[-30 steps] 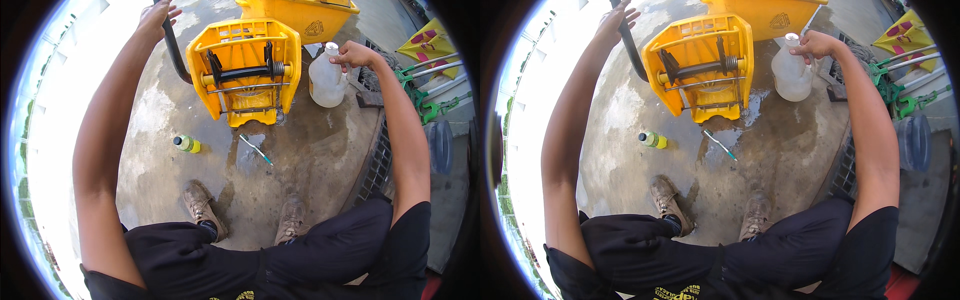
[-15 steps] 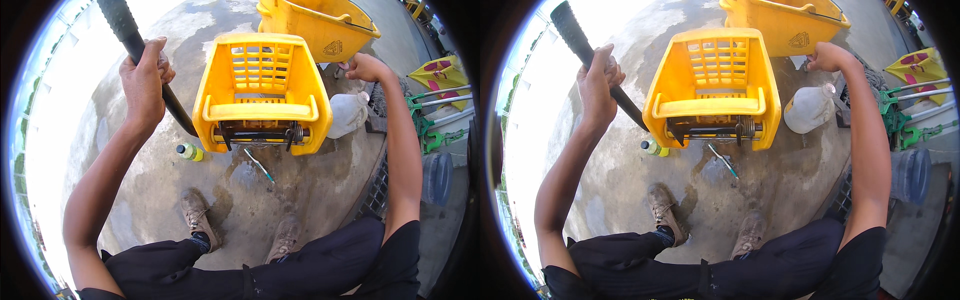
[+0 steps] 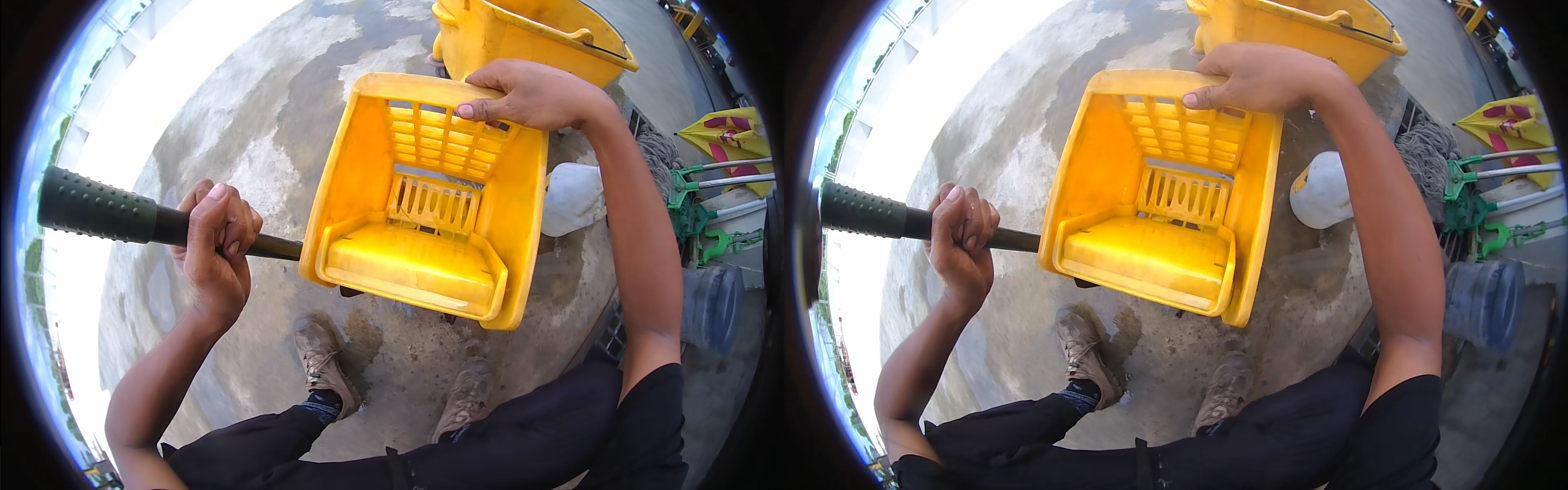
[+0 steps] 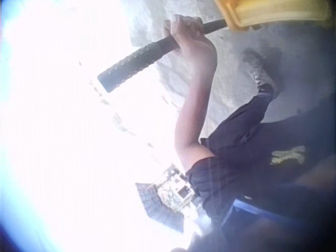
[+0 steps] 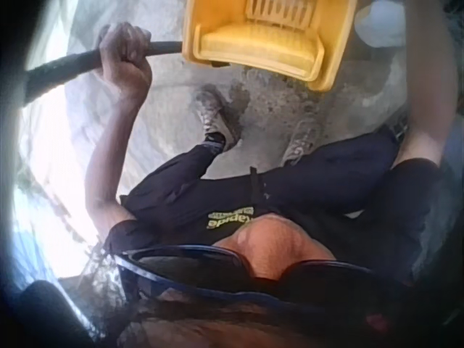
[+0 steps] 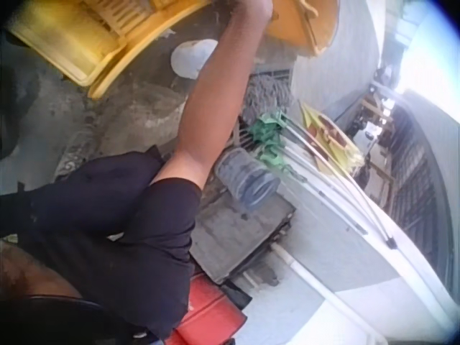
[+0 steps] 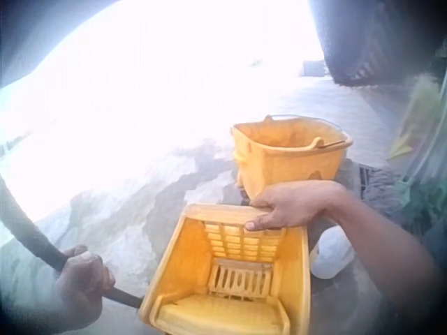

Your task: The person scrubs the underside of a yellow mop bucket with a toothbrush and cleaning solution, then rinses it with water from a hose. They repeat the scrubbing process on different parts of the bucket's underside.

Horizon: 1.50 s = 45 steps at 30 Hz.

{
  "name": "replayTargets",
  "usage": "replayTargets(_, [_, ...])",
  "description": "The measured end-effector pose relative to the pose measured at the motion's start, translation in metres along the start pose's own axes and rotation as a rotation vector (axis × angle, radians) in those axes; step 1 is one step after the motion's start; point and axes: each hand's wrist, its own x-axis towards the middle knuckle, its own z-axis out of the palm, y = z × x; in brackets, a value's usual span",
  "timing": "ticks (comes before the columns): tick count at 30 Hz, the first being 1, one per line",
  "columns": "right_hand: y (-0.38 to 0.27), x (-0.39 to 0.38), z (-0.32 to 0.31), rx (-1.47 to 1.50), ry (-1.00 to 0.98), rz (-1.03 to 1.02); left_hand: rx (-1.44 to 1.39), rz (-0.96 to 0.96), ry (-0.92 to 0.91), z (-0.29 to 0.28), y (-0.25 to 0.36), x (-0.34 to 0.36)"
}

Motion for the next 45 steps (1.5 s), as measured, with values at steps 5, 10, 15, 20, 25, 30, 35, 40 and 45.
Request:
replayTargets(5, [0.008, 0.006, 0.019, 0.103, -0.027, -0.136, 0.039, 0.014, -0.079, -0.011, -0.002, -0.028])
replayTargets(10, [-0.019, 0.006, 0.008, 0.052, -0.161, -0.184, 0.105, 0.045, -0.233, -0.031, -0.011, -0.048])
replayTargets(15, [-0.023, 0.006, 0.008, 0.013, -0.194, -0.17, 0.143, 0.073, -0.301, -0.029, -0.01, -0.052])
replayTargets(20, [-0.01, 0.014, 0.012, -0.067, -0.015, -0.138, 0.195, 0.059, -0.274, -0.022, -0.012, -0.027])
replayTargets(25, [0.017, 0.019, 0.024, -0.006, 0.11, -0.176, 0.185, 0.117, -0.323, -0.004, -0.01, -0.013])
replayTargets(30, [0.007, 0.016, 0.012, 0.133, -0.03, -0.2, 0.157, 0.194, -0.47, 0.01, 0.005, -0.03])
replayTargets(35, [0.003, 0.022, 0.01, 0.096, 0.001, -0.29, 0.184, 0.186, -0.511, 0.012, 0.02, -0.033])
replayTargets(40, [0.023, 0.038, 0.038, -0.11, 0.301, -0.271, 0.129, 0.062, -0.35, -0.003, -0.013, -0.012])
replayTargets(45, [0.013, 0.045, 0.022, -0.112, 0.278, -0.196, 0.157, 0.025, -0.262, 0.009, -0.014, 0.019])
